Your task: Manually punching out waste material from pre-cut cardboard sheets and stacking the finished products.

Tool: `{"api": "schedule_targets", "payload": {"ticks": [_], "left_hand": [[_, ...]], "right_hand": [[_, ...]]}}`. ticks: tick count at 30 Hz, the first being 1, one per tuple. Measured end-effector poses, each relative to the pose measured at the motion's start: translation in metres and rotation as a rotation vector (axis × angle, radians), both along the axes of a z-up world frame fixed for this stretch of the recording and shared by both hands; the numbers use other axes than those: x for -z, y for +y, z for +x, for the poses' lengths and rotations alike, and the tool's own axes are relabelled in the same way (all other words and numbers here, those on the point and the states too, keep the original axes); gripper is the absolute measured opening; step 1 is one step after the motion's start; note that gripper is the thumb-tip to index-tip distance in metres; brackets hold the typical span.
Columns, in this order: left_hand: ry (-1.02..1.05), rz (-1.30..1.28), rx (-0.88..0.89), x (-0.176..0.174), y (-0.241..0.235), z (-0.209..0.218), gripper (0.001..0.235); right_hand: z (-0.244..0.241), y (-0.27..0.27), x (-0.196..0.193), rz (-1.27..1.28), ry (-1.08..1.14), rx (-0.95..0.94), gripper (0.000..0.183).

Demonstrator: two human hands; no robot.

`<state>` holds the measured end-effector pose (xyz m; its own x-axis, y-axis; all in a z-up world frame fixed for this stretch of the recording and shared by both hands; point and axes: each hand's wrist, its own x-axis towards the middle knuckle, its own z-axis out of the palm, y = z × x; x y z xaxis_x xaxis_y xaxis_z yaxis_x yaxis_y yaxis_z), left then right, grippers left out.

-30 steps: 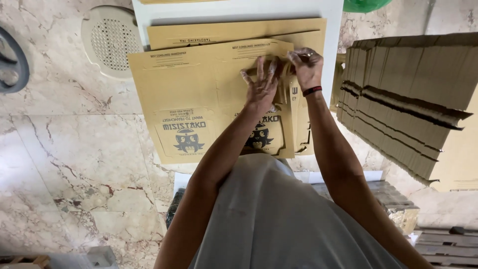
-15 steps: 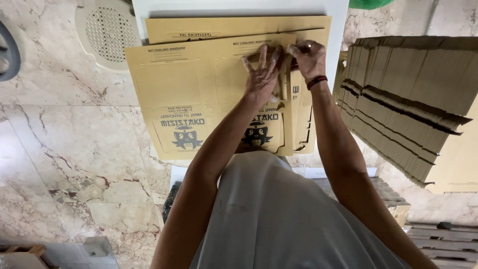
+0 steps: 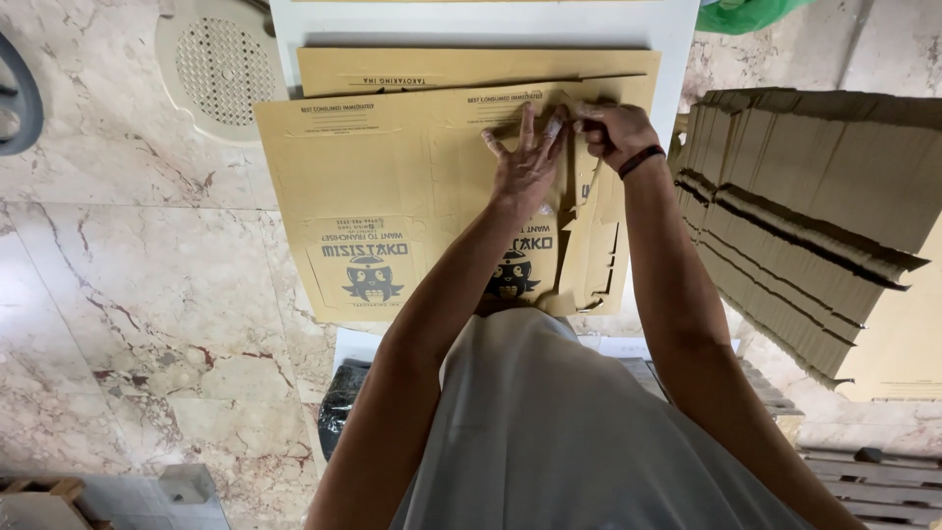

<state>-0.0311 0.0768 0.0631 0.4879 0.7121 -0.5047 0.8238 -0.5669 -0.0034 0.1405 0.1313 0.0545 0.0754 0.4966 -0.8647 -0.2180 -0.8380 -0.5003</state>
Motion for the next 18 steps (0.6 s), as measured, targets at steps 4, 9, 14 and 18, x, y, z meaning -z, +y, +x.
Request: {"api": "schedule_targets", "payload": {"ticks": [4, 9, 14, 18], "left_hand": [[-0.009, -0.060, -0.012, 0.001, 0.009, 0.005, 0.073], [-0.046, -0.347, -0.100, -0.011, 0.022, 0.006, 0.088], [-0.095, -0.327, -0.127, -0.004, 0.018, 0.006, 0.080], [-0.089, -0.319, -0.075, 0.006, 0.021, 0.008, 0.083]], "right_hand": [[0.000, 0.009, -0.019, -0.018, 0.002, -0.059, 0.019], [-0.011, 0.004, -0.009, 0.264, -0.565, -0.607, 0.012], [-0.005, 0.005, -0.024, 0.028, -0.206, -0.199, 0.009], [0.000, 0.020, -0.035, -0.009, -0.156, -0.268, 0.018]]}}
